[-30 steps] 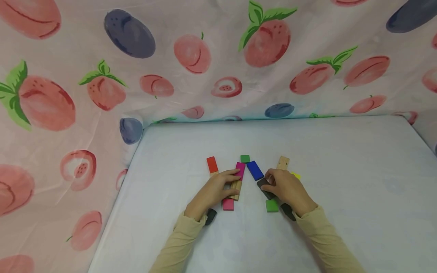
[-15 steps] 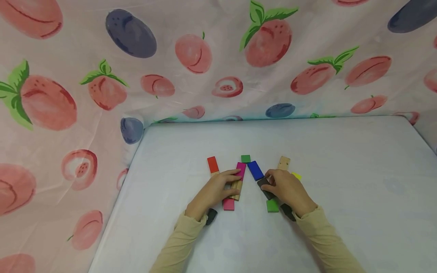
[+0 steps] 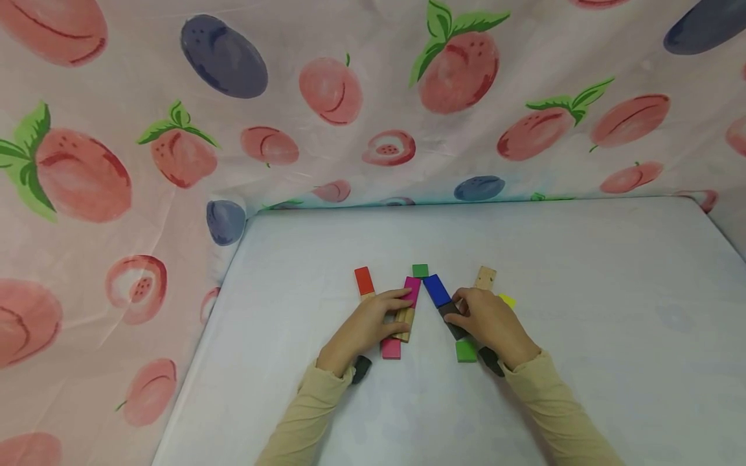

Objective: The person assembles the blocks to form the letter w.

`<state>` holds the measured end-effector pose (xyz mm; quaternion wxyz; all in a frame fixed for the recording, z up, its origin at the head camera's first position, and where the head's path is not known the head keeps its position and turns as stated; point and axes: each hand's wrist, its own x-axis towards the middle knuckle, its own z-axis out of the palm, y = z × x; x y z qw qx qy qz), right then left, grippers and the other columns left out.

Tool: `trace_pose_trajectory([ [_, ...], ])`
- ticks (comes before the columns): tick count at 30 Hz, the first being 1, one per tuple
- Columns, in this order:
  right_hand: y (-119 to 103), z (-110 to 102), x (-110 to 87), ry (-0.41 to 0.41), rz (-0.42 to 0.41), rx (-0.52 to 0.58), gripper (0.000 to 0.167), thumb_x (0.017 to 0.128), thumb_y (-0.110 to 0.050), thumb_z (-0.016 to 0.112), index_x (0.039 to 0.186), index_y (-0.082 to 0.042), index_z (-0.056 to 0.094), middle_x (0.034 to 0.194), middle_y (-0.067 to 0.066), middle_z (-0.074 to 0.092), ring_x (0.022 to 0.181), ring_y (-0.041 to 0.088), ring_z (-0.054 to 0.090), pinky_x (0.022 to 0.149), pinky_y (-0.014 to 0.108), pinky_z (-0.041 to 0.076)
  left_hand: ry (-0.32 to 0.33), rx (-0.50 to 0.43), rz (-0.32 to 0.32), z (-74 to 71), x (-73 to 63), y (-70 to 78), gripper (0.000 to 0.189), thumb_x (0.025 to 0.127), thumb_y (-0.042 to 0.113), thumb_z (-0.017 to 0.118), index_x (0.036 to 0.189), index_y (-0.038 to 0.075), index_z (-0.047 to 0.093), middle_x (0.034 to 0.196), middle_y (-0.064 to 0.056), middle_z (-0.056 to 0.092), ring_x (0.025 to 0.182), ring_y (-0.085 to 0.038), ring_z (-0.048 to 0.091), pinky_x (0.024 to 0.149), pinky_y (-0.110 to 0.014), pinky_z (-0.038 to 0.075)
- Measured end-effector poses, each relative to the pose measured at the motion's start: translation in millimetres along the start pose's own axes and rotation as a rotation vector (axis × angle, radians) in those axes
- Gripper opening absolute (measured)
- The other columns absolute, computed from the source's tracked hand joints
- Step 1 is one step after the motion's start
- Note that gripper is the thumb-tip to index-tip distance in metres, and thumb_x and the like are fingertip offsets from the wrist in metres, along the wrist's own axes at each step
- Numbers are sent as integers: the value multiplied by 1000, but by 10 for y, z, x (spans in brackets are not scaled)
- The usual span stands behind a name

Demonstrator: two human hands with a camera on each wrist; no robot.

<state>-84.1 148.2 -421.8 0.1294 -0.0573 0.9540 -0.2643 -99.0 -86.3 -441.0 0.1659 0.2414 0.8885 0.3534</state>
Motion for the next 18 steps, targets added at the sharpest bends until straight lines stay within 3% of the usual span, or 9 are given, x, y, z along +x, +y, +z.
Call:
trace_pose_trajectory([
  [18,-1,-5,-12,-8,-10,13,27,88,-18,75,104,2,68,81,5,66,72,16,59,65,31,54,1,0,-1,-3,5,6,51,89,18,76,136,10,61,152,-3,47,142,-24,42,113,-37,41],
])
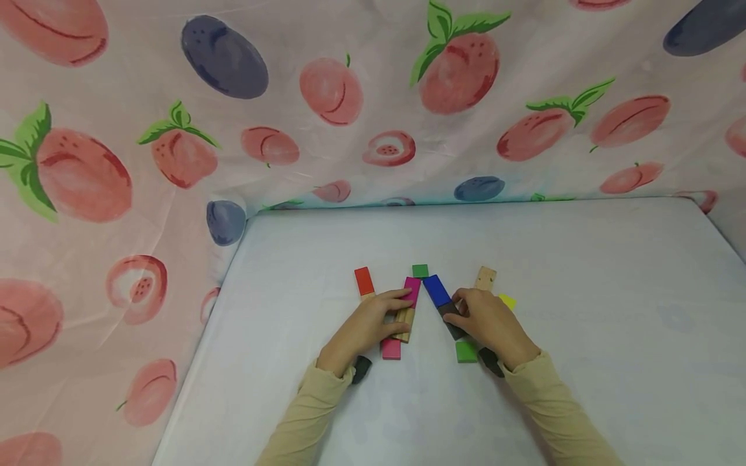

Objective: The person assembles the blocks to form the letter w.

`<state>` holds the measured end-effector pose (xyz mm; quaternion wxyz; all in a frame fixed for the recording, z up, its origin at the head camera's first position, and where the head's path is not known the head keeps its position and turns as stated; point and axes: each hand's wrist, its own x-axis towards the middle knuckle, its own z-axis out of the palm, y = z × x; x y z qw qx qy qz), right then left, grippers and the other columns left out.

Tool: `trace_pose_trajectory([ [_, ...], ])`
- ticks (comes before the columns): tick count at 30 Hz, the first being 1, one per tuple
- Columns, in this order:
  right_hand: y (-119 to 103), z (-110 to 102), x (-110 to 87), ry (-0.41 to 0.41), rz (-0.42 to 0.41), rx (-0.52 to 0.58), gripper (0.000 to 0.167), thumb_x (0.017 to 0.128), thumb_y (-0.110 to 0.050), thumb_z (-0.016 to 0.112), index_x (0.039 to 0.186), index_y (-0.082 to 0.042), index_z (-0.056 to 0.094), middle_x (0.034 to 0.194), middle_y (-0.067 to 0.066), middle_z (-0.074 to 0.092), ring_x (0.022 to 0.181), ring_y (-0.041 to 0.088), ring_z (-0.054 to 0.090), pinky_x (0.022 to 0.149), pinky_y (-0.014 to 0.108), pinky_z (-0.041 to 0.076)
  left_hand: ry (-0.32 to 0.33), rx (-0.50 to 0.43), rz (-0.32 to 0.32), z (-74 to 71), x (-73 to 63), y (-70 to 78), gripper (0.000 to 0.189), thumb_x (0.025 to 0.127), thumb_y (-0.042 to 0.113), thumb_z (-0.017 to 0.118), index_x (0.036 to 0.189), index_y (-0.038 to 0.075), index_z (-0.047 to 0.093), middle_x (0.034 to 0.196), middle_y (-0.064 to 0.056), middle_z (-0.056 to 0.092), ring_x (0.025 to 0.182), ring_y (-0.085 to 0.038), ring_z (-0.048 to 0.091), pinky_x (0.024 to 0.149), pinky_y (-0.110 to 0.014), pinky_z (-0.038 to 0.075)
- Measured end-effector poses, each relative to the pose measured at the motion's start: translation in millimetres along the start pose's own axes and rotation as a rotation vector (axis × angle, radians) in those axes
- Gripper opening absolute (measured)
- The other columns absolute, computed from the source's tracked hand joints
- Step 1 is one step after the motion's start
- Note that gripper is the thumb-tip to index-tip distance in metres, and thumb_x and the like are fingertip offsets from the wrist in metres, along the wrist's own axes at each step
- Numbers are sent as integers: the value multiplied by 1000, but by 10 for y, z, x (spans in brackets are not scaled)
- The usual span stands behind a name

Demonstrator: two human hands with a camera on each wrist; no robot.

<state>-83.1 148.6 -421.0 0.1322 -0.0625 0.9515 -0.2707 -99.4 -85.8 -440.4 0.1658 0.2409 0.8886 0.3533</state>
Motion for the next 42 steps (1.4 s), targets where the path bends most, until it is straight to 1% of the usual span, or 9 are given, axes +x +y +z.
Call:
trace_pose_trajectory([
  [5,30,-62,-24,18,-27,8,28,89,-19,74,105,2,66,83,5,65,73,16,59,67,33,54,-4,10,1,10,18,-1,51,88,20,76,137,11,61,152,-3,48,142,-23,42,112,-36,42],
  [8,33,-103,-39,25,-41,23,28,90,-18,73,107,3,66,85,6,65,76,18,60,69,36,55,-6,5,-9,7,18,4,51,88,20,76,137,11,61,152,-2,47,142,-23,42,112,-36,42],
  [12,18,-109,-52,14,-58,32,27,91,-16,72,109,3,66,92,8,67,83,21,64,75,39,57,-4,-7,-23,-3,-2,4,51,89,19,76,137,11,61,152,-2,47,142,-23,42,113,-37,42],
  [17,21,-99,-104,46,-88,16,25,91,-12,71,110,4,67,101,13,67,93,27,65,83,44,57,-4,-10,-9,-1,-9,5,50,89,19,75,137,10,61,153,-2,47,142,-23,42,113,-37,41],
  [24,53,-105,-196,75,-127,14,22,88,-9,73,108,1,68,101,10,66,93,26,65,80,42,58,1,-7,1,5,-13,-11,51,89,18,76,136,10,61,153,0,46,143,-23,41,113,-37,41],
  [32,106,-131,-316,160,-211,5,19,85,-4,75,103,-2,70,98,7,67,88,24,66,76,41,58,6,-10,8,5,-11,-11,51,88,17,76,136,9,61,152,-3,47,142,-24,42,113,-37,41],
  [36,123,-134,-364,157,-227,-5,18,85,-5,75,102,-3,70,97,5,67,88,23,66,77,40,58,7,-9,10,4,-12,-8,51,88,17,76,136,9,61,152,-3,47,142,-24,42,112,-36,42],
  [42,145,-115,-415,130,-219,-7,18,84,-6,77,101,-3,71,96,3,67,89,21,66,78,40,59,5,-6,9,12,-6,-18,51,88,18,76,136,9,61,152,-3,47,142,-24,42,112,-36,42],
])
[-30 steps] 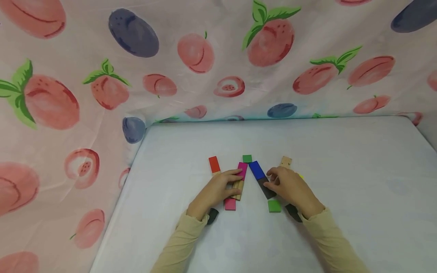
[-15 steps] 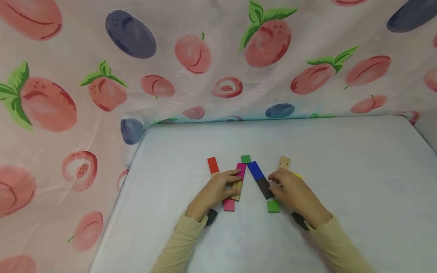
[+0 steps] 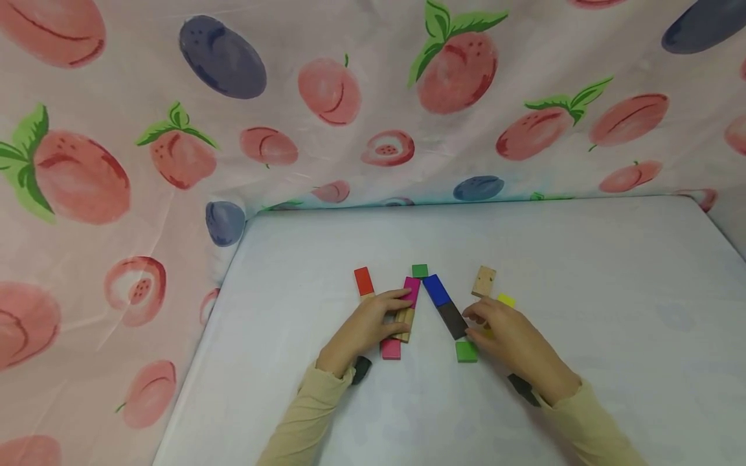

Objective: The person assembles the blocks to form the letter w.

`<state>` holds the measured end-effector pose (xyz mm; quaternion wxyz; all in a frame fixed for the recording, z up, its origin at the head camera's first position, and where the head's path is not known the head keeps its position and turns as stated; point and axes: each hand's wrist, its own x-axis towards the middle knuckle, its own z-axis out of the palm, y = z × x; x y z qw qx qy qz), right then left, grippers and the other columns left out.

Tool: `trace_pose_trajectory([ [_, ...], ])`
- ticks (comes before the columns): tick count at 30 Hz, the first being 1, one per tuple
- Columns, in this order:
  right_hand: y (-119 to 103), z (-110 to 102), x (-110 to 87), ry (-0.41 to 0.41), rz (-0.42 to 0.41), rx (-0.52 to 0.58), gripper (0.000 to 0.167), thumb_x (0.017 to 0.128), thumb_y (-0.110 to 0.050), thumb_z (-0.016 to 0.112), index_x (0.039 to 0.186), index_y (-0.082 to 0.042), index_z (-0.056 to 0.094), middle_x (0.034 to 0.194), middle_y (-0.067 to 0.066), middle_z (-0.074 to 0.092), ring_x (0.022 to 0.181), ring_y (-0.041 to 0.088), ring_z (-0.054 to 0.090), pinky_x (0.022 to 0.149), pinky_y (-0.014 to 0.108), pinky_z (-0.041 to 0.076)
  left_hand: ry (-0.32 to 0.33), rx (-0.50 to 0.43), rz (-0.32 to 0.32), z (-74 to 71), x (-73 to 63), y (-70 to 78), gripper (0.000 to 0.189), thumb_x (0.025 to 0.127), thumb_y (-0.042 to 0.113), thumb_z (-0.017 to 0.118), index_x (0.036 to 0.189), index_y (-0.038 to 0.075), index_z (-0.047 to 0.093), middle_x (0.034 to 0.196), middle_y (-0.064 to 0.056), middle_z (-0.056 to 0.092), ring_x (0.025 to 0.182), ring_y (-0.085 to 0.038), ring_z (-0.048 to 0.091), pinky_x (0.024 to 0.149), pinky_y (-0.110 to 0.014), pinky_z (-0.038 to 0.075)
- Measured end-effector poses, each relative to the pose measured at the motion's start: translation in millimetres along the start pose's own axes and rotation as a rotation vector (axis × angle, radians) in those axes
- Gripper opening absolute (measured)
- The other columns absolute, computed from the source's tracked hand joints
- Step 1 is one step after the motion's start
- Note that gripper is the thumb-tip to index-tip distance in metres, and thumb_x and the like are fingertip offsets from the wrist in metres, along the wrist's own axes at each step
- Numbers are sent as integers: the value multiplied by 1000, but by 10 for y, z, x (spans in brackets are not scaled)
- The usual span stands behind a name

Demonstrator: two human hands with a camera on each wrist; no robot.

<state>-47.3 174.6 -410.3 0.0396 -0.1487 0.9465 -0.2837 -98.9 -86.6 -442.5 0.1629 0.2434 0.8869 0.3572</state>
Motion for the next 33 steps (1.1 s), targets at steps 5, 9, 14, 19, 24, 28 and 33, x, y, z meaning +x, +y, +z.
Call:
trace_pose_trajectory([
  [5,35,30,-34,-10,-41,2,19,83,-4,76,101,-3,71,96,1,67,88,18,65,77,37,59,1,3,3,-5,-2,6,51,89,18,76,136,9,61,153,-2,47,142,-24,42,112,-36,42],
  [9,51,56,-57,-12,-75,2,20,83,-4,77,102,-3,72,98,1,68,87,15,64,77,36,59,1,7,3,-4,1,8,51,89,18,76,136,9,61,153,-2,47,142,-24,42,113,-36,41],
  [14,43,61,-89,-36,-79,-6,21,81,-3,78,101,-5,72,99,1,68,89,16,63,81,38,58,1,6,-1,0,1,7,51,88,19,76,136,10,61,152,-2,47,142,-24,42,112,-37,42],
  [19,43,63,-122,-66,-94,-8,22,80,-3,79,100,-7,72,98,0,68,92,15,64,84,39,58,3,13,-2,-2,-1,3,51,88,20,76,136,10,61,152,-2,47,142,-24,42,112,-37,42],
  [24,64,72,-133,-92,-104,-3,21,80,-6,80,100,-9,72,97,-4,67,90,12,63,83,37,58,4,7,-1,-4,1,-3,51,88,19,76,136,10,61,153,-1,46,142,-23,42,113,-37,41],
  [28,73,79,-139,-102,-104,-3,22,80,-12,81,100,-10,72,96,-6,66,88,9,61,82,34,57,3,5,0,-1,1,-3,51,88,19,76,136,10,61,153,-1,47,142,-23,42,113,-37,41],
  [33,67,79,-141,-119,-96,-15,23,79,-19,84,97,-12,73,93,-8,64,85,7,59,80,33,57,1,-6,-4,-2,-4,4,50,88,18,76,136,10,61,152,-3,47,142,-24,42,113,-37,41],
])
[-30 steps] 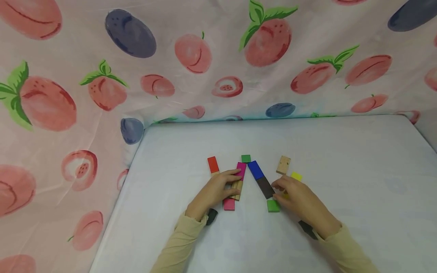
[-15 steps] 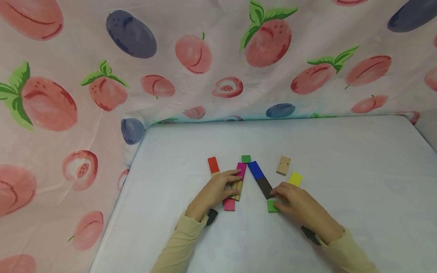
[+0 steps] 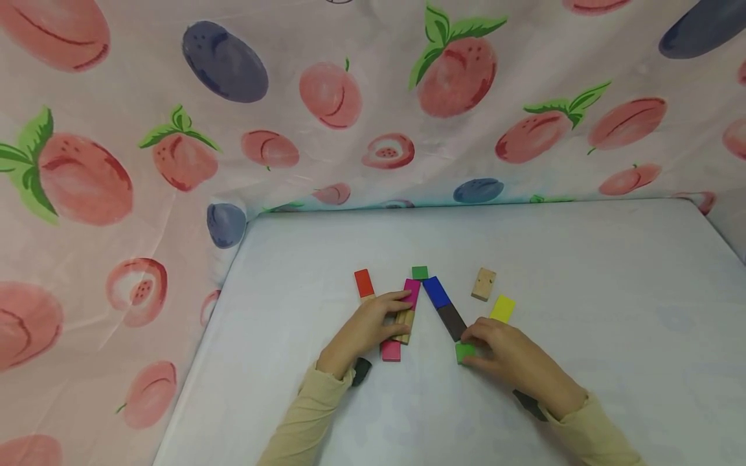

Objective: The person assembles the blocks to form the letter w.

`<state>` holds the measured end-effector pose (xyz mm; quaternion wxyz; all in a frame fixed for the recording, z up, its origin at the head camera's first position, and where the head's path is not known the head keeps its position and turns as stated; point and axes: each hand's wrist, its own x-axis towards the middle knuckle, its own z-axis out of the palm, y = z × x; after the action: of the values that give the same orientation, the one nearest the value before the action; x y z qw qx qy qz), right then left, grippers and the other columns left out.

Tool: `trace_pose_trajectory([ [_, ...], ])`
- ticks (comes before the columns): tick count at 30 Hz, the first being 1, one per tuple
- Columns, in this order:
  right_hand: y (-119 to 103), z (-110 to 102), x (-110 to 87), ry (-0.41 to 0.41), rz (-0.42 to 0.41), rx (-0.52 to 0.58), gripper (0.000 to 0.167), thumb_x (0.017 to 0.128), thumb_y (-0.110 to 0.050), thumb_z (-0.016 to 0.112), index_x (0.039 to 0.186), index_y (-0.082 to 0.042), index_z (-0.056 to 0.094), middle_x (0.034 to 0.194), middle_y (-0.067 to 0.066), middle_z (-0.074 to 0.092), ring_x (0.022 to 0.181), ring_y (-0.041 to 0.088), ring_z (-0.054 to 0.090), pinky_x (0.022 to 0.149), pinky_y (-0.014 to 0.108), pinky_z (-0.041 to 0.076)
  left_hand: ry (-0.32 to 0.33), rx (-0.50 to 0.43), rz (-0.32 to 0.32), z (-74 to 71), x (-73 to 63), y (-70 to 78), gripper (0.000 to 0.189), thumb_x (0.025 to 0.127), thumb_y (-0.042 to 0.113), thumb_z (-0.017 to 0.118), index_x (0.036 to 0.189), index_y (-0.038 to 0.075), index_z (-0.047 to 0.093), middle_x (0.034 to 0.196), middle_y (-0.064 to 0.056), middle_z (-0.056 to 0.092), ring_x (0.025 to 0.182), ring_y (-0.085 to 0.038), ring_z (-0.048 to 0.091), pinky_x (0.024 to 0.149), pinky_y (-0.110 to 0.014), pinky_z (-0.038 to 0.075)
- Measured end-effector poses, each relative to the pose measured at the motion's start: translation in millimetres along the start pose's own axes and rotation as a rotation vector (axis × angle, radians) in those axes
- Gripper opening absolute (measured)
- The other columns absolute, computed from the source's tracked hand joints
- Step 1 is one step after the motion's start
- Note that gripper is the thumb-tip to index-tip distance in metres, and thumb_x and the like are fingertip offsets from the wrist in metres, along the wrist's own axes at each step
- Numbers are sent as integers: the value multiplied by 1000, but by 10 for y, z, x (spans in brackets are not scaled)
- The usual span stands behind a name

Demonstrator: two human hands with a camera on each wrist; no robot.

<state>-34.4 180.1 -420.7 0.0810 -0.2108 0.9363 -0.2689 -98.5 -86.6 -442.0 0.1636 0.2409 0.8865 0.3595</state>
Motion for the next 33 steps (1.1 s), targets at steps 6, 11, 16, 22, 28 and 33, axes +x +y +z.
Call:
trace_pose_trajectory([
  [6,-3,0,4,-15,2,-11,22,76,-14,85,95,-10,74,91,-8,63,84,8,59,77,31,57,2,8,5,2,1,-9,50,89,19,76,136,10,61,153,-2,47,142,-23,42,113,-37,41],
  [11,15,-1,9,-9,-15,-14,21,77,-12,85,95,-10,75,90,-8,63,82,6,59,72,27,56,5,14,8,-2,1,-14,51,89,20,76,136,10,61,153,-1,46,142,-23,42,114,-37,40],
  [16,39,-9,6,-4,-12,-22,21,76,-12,85,95,-10,76,90,-9,64,81,6,59,73,28,56,5,14,15,1,2,-13,50,88,19,76,136,10,62,152,-2,47,142,-23,42,113,-36,41],
  [22,64,-32,-11,0,0,-16,20,76,-13,85,94,-9,76,90,-8,65,81,7,60,74,30,57,4,12,15,3,1,-6,50,88,18,76,135,10,62,152,-3,48,141,-24,43,112,-36,43],
  [28,72,-51,-5,4,10,-31,20,76,-13,85,93,-9,76,90,-6,65,85,11,62,80,36,58,1,11,2,-1,4,-2,50,88,19,76,135,11,62,152,-3,48,141,-24,43,111,-36,43],
  [33,81,-44,5,5,22,-31,21,75,-12,85,93,-8,75,90,-5,66,85,11,61,80,36,58,-1,15,-1,-2,5,4,50,88,19,76,136,11,62,152,-2,47,141,-24,43,112,-36,42],
])
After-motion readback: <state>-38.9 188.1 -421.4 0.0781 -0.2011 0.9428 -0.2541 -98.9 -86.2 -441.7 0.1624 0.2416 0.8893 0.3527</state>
